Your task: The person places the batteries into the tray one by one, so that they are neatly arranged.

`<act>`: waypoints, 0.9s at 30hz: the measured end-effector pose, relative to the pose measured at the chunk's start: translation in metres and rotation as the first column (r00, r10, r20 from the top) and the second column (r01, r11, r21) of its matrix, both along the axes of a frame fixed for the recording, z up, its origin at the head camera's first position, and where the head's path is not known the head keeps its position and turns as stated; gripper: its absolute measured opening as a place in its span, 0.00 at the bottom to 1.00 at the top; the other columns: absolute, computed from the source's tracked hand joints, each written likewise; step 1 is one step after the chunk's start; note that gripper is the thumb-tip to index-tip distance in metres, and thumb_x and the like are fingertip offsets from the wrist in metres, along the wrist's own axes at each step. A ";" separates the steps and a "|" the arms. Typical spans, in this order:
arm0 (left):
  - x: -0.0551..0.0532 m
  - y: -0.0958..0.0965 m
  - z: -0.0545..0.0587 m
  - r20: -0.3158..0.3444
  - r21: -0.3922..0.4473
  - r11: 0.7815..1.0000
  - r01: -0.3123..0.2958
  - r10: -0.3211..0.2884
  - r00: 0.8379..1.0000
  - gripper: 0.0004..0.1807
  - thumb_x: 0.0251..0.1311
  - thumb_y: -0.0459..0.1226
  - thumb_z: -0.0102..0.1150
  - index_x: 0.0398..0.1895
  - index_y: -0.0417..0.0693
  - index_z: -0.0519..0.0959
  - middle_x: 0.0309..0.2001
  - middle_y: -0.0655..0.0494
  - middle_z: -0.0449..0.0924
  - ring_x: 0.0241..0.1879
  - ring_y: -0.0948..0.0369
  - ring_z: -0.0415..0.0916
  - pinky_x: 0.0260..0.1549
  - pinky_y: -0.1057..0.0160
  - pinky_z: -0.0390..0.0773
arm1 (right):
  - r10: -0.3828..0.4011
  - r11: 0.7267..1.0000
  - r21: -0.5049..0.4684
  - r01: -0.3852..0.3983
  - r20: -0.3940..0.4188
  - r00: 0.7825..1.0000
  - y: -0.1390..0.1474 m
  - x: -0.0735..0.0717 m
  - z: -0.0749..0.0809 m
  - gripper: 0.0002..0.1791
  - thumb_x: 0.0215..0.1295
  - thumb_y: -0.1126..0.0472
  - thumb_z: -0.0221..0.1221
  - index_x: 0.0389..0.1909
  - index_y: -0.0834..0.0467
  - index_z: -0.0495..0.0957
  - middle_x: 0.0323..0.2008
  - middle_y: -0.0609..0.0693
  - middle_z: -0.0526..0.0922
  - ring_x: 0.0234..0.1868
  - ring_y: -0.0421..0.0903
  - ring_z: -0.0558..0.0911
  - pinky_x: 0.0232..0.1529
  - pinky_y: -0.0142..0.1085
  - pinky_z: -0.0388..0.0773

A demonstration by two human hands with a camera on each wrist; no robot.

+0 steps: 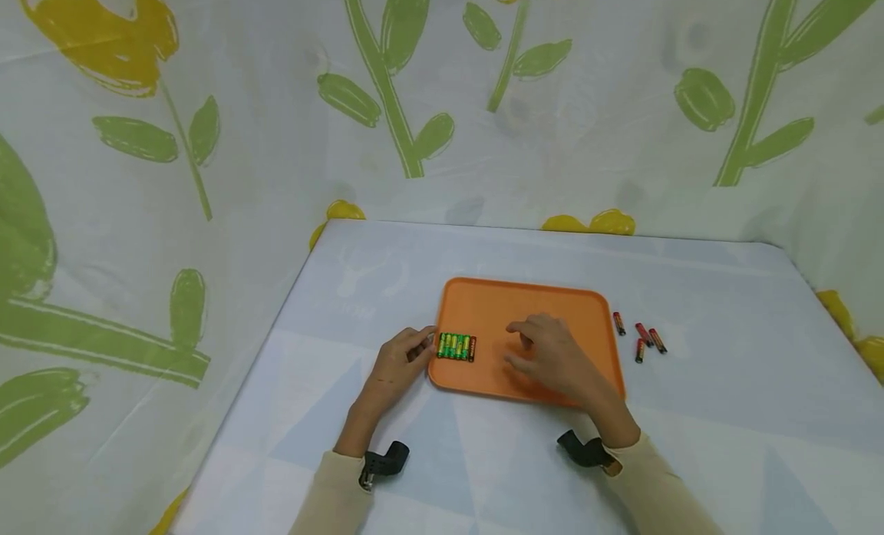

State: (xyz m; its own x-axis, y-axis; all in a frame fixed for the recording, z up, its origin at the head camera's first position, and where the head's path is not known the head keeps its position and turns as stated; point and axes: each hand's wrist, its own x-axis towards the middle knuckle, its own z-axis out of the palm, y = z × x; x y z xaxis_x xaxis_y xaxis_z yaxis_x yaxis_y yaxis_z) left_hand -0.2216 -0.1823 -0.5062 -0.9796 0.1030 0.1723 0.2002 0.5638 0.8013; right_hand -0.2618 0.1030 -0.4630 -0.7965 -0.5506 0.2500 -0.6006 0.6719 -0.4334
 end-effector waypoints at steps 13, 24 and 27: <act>0.001 0.002 0.002 0.044 0.016 1.000 -0.012 0.011 0.999 0.21 0.70 0.37 0.61 0.65 0.48 0.78 0.38 0.62 0.76 0.34 0.63 0.70 0.33 0.66 0.73 | -0.074 0.997 -0.022 0.074 -0.017 0.997 0.073 -0.003 -0.004 0.19 0.56 0.61 0.74 0.46 0.64 0.82 0.27 0.43 0.67 0.33 0.45 0.68 0.35 0.41 0.65; 0.000 0.000 0.000 0.054 0.024 1.000 -0.017 0.016 0.998 0.22 0.70 0.37 0.61 0.66 0.50 0.77 0.38 0.62 0.75 0.34 0.63 0.70 0.33 0.67 0.72 | -0.147 0.989 0.018 0.148 -0.057 0.988 0.122 0.000 -0.004 0.16 0.56 0.62 0.73 0.42 0.64 0.82 0.25 0.43 0.67 0.33 0.47 0.68 0.36 0.43 0.57; 0.000 0.001 0.000 0.038 0.021 1.000 -0.006 0.005 0.999 0.22 0.69 0.37 0.61 0.66 0.48 0.77 0.38 0.61 0.76 0.34 0.63 0.70 0.33 0.66 0.72 | -0.170 0.984 0.052 0.171 -0.026 0.985 0.133 -0.001 -0.006 0.16 0.58 0.61 0.72 0.42 0.64 0.82 0.24 0.44 0.66 0.33 0.47 0.67 0.35 0.42 0.56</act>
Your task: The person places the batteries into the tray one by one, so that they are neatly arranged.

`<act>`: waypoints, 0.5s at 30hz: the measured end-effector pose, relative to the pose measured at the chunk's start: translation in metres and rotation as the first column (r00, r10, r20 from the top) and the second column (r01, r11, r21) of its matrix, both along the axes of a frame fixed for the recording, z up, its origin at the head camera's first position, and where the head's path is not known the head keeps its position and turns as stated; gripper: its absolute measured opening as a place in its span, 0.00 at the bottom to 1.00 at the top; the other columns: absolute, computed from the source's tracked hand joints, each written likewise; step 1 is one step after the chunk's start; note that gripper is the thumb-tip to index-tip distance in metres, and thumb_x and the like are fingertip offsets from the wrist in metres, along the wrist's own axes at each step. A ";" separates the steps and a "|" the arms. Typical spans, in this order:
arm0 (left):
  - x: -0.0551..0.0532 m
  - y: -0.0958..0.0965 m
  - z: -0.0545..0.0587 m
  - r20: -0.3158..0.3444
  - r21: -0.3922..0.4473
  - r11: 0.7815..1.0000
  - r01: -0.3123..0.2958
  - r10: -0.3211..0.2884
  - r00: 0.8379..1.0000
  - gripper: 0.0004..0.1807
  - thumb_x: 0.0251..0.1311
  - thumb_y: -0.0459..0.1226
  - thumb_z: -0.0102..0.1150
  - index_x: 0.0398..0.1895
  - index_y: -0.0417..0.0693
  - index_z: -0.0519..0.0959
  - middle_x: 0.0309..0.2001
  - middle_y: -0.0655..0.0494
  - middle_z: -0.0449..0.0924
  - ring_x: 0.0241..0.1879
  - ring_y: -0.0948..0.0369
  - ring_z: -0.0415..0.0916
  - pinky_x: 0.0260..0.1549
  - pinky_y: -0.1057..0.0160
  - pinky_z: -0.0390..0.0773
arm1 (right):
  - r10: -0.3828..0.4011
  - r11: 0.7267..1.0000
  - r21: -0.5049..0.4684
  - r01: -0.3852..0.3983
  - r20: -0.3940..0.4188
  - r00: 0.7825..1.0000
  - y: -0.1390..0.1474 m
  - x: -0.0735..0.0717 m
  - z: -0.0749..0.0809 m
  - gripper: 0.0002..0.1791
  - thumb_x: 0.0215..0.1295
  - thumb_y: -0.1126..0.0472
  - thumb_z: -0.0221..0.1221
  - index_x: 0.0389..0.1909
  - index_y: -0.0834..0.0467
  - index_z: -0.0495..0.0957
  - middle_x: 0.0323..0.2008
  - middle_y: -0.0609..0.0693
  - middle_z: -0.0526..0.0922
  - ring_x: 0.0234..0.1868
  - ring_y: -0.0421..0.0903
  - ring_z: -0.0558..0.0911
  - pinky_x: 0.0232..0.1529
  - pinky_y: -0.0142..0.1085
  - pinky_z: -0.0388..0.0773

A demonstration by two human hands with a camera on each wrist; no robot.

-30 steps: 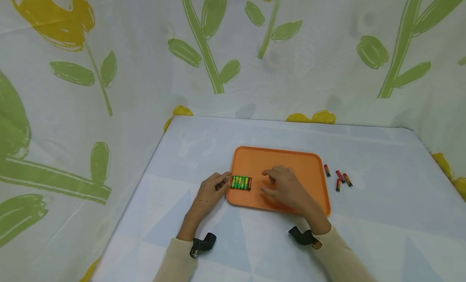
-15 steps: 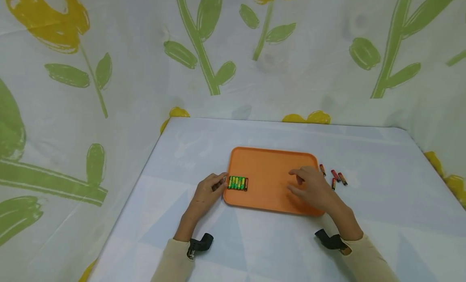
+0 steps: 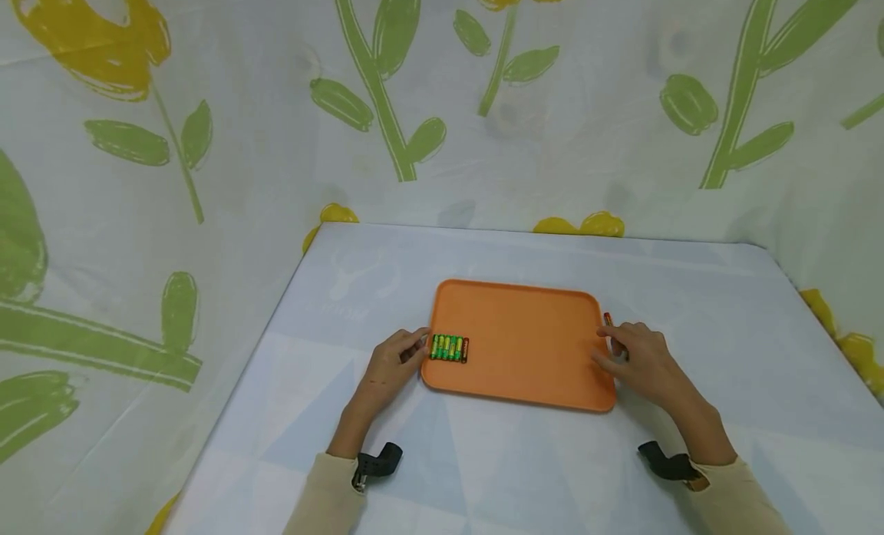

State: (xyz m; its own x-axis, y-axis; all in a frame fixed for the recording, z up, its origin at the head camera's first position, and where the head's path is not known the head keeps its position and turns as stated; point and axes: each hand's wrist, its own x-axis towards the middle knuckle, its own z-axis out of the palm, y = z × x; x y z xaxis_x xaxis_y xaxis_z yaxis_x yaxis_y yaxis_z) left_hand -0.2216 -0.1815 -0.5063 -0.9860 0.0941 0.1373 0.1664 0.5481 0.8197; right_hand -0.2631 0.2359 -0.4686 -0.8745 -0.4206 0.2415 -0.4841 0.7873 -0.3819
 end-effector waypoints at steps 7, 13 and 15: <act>0.000 0.001 0.000 -0.007 0.001 1.000 0.003 -0.003 1.000 0.22 0.69 0.36 0.61 0.65 0.48 0.78 0.37 0.60 0.75 0.33 0.62 0.69 0.32 0.66 0.72 | -0.083 0.993 0.085 0.076 0.080 0.993 0.021 -0.003 -0.002 0.18 0.59 0.59 0.71 0.45 0.65 0.81 0.25 0.46 0.68 0.37 0.51 0.69 0.38 0.46 0.59; -0.001 0.000 -0.003 0.002 0.007 1.000 0.002 -0.002 1.000 0.22 0.70 0.38 0.61 0.66 0.49 0.77 0.37 0.62 0.75 0.33 0.63 0.69 0.32 0.66 0.72 | -0.116 0.987 0.120 0.103 0.103 0.988 0.031 -0.004 -0.003 0.20 0.58 0.58 0.71 0.47 0.66 0.80 0.27 0.46 0.70 0.38 0.53 0.70 0.37 0.47 0.61; -0.001 0.000 -0.003 0.000 0.008 1.000 0.005 -0.005 1.000 0.22 0.70 0.38 0.61 0.66 0.48 0.77 0.38 0.62 0.75 0.33 0.63 0.69 0.32 0.67 0.72 | -0.120 0.986 0.130 0.106 0.102 0.988 0.034 -0.004 -0.004 0.21 0.57 0.58 0.71 0.46 0.66 0.80 0.27 0.46 0.70 0.38 0.53 0.71 0.36 0.46 0.60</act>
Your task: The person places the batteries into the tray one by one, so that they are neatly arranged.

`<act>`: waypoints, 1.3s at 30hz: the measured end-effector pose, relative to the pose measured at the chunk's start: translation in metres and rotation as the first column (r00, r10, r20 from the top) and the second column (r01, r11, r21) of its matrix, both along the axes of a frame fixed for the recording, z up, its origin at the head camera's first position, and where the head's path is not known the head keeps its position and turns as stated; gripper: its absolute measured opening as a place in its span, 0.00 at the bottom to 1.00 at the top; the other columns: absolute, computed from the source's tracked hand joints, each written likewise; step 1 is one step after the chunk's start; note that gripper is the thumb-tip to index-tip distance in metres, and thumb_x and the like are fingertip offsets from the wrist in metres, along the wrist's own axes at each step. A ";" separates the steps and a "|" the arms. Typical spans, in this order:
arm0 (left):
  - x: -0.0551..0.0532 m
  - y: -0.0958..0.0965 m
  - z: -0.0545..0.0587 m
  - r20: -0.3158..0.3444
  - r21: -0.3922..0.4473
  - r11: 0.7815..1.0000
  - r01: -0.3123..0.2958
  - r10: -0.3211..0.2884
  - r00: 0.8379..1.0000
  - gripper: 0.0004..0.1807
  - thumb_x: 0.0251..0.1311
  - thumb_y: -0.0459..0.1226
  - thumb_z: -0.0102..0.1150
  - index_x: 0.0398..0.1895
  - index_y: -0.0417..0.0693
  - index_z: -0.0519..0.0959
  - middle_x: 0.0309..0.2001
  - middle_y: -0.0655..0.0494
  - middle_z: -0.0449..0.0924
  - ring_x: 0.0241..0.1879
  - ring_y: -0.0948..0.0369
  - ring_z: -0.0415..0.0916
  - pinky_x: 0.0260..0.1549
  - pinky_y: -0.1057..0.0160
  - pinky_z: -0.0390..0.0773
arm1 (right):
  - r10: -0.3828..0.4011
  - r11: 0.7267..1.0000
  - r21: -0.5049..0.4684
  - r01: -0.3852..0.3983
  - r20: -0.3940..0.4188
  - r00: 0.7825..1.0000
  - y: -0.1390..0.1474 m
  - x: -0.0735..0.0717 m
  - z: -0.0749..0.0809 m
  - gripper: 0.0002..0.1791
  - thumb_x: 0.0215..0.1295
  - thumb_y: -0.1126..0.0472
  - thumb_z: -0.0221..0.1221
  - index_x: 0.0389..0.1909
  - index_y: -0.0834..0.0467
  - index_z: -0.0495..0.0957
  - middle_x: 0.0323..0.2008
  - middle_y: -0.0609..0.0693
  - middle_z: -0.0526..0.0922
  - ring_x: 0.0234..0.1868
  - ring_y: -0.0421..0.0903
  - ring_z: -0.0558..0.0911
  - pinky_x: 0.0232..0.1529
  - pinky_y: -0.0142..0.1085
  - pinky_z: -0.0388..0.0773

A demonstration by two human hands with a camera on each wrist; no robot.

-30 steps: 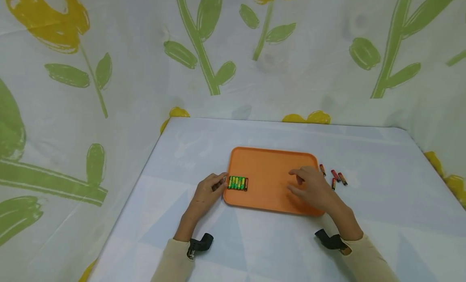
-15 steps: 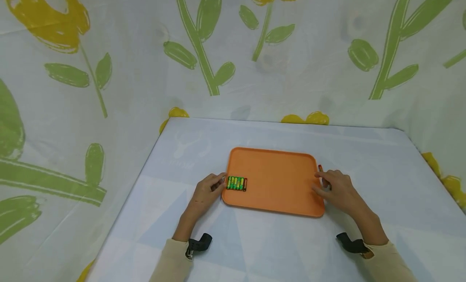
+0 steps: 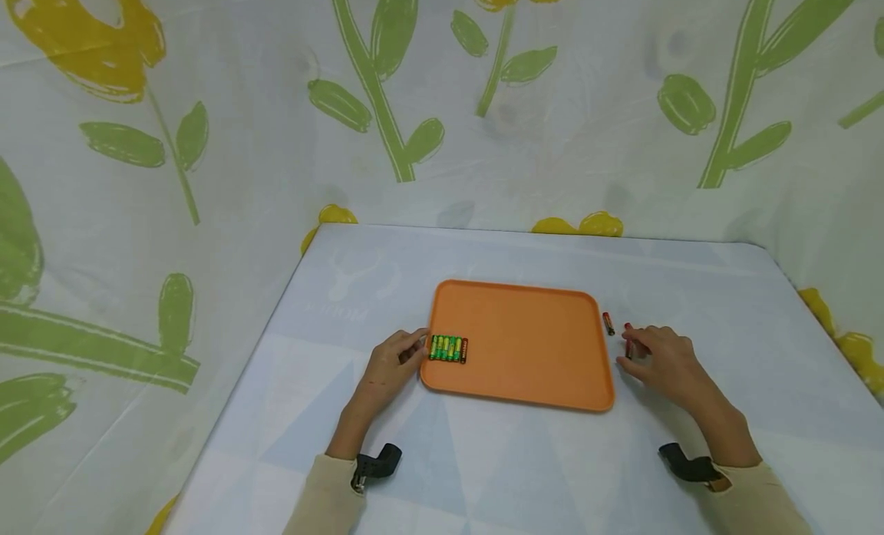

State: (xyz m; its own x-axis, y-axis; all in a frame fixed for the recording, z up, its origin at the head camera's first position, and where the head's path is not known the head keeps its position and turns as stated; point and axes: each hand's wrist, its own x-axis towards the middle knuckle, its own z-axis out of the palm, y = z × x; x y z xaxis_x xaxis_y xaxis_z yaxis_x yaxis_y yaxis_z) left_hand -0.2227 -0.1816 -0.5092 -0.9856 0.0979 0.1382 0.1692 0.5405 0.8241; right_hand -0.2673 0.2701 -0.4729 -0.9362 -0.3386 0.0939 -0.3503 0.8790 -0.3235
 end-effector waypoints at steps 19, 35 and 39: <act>0.001 0.000 0.005 0.000 0.014 1.000 0.016 -0.016 1.000 0.22 0.70 0.36 0.60 0.66 0.47 0.77 0.38 0.60 0.75 0.33 0.62 0.69 0.33 0.66 0.71 | -0.064 0.995 0.076 0.059 0.063 0.996 0.004 0.000 0.001 0.24 0.59 0.55 0.70 0.48 0.69 0.77 0.27 0.48 0.70 0.36 0.54 0.69 0.37 0.52 0.60; 0.002 -0.001 0.003 -0.002 0.012 1.000 0.006 -0.006 1.000 0.22 0.69 0.36 0.61 0.66 0.48 0.77 0.38 0.60 0.75 0.34 0.62 0.69 0.33 0.66 0.72 | -0.167 0.985 0.050 0.162 0.099 0.981 0.000 0.001 -0.001 0.25 0.55 0.54 0.72 0.41 0.70 0.76 0.24 0.51 0.67 0.32 0.55 0.69 0.39 0.57 0.64; 0.002 -0.001 0.003 0.008 0.015 1.000 0.004 -0.004 1.000 0.22 0.70 0.37 0.61 0.66 0.48 0.77 0.38 0.61 0.76 0.34 0.63 0.69 0.32 0.67 0.72 | -0.159 0.987 0.033 0.157 0.085 0.984 -0.001 0.004 0.003 0.26 0.54 0.55 0.73 0.43 0.71 0.77 0.25 0.51 0.69 0.32 0.54 0.69 0.38 0.55 0.63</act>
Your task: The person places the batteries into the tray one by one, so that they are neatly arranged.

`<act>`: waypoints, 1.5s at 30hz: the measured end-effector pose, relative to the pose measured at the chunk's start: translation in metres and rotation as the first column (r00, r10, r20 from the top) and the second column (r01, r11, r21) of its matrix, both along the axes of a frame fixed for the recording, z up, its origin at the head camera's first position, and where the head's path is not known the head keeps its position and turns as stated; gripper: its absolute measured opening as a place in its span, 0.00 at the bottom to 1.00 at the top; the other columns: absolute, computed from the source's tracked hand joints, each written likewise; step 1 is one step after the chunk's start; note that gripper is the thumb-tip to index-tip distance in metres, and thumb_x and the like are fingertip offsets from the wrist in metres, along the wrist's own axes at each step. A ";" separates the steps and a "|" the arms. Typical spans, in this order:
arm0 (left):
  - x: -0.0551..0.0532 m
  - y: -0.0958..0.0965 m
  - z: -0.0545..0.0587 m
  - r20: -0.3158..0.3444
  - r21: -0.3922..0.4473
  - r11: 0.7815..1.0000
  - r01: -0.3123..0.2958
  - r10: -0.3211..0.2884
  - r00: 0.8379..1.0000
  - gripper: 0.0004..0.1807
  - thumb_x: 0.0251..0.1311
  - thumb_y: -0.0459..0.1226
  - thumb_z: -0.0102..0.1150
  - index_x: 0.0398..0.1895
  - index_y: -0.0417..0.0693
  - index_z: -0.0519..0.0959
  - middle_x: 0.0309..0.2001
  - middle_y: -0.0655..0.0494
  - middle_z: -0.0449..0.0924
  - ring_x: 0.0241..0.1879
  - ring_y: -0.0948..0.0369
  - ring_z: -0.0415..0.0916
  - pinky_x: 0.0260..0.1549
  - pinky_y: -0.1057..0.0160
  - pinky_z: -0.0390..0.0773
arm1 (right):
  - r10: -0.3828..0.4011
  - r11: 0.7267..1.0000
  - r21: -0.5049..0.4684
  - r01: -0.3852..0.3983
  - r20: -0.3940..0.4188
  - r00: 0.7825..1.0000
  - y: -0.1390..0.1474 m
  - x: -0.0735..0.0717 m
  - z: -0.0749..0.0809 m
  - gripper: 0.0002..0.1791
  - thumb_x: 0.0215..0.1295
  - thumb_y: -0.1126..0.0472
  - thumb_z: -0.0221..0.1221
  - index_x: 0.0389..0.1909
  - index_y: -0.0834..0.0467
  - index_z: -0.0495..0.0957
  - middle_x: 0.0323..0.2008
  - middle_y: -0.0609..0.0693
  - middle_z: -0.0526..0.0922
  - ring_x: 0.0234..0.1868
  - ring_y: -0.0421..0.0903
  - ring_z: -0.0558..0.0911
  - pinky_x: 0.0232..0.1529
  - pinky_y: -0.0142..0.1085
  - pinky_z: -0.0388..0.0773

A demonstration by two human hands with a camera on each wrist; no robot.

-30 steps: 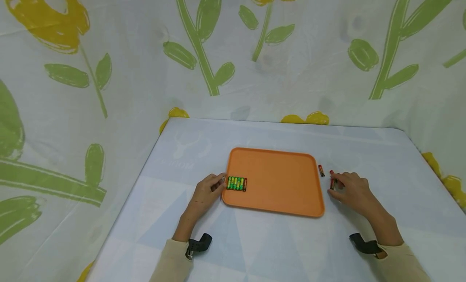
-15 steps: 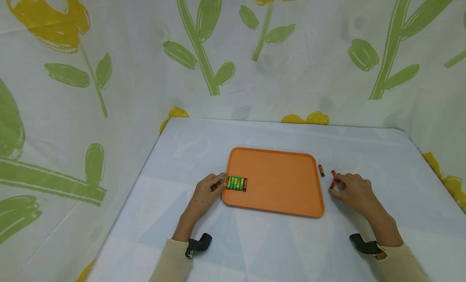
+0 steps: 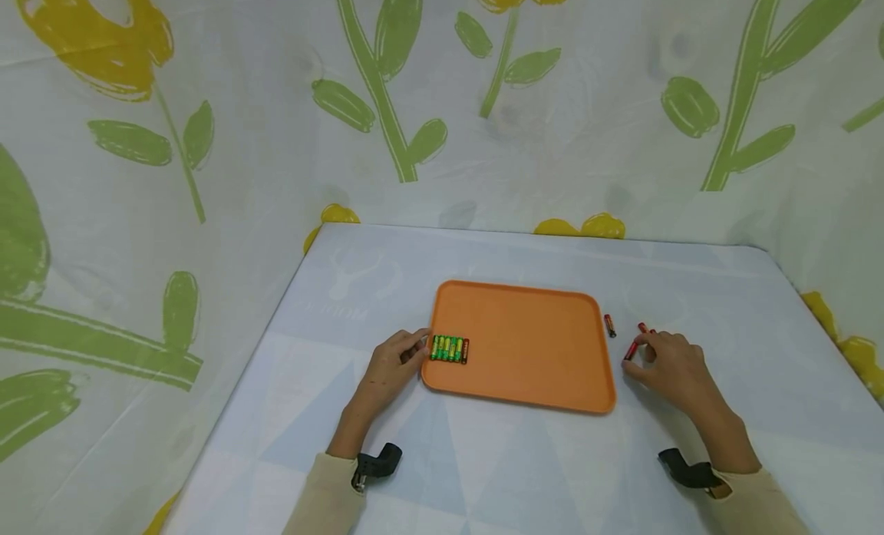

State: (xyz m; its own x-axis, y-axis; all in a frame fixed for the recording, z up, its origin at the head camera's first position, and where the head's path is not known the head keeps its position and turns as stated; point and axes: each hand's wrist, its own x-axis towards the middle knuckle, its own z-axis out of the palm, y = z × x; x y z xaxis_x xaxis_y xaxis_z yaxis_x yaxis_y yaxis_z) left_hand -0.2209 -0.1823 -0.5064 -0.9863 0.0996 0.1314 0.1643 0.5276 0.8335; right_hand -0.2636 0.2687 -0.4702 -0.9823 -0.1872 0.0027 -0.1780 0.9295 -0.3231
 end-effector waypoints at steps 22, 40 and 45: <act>0.000 0.000 0.000 -0.004 0.008 1.000 0.005 -0.004 1.000 0.22 0.70 0.36 0.61 0.66 0.46 0.77 0.38 0.60 0.75 0.34 0.62 0.69 0.32 0.67 0.72 | 0.193 0.965 -0.147 -0.219 -0.171 0.966 -0.033 0.012 0.002 0.19 0.55 0.59 0.73 0.44 0.64 0.82 0.26 0.45 0.68 0.33 0.47 0.68 0.36 0.44 0.56; 0.000 -0.001 0.000 -0.002 0.002 1.000 -0.001 0.001 1.000 0.21 0.70 0.36 0.60 0.66 0.47 0.77 0.38 0.60 0.76 0.34 0.62 0.70 0.33 0.67 0.72 | 0.245 0.932 -0.225 -0.285 -0.188 0.951 -0.076 0.018 0.005 0.19 0.54 0.59 0.75 0.45 0.61 0.81 0.28 0.45 0.68 0.36 0.47 0.66 0.40 0.45 0.56; 0.000 -0.001 0.001 -0.016 -0.006 1.000 0.010 -0.010 1.000 0.21 0.70 0.37 0.60 0.65 0.46 0.77 0.38 0.60 0.76 0.34 0.63 0.70 0.33 0.67 0.72 | 0.251 0.925 -0.230 -0.301 -0.221 0.942 -0.085 0.019 0.005 0.19 0.53 0.60 0.75 0.44 0.62 0.82 0.28 0.45 0.68 0.35 0.46 0.68 0.40 0.46 0.57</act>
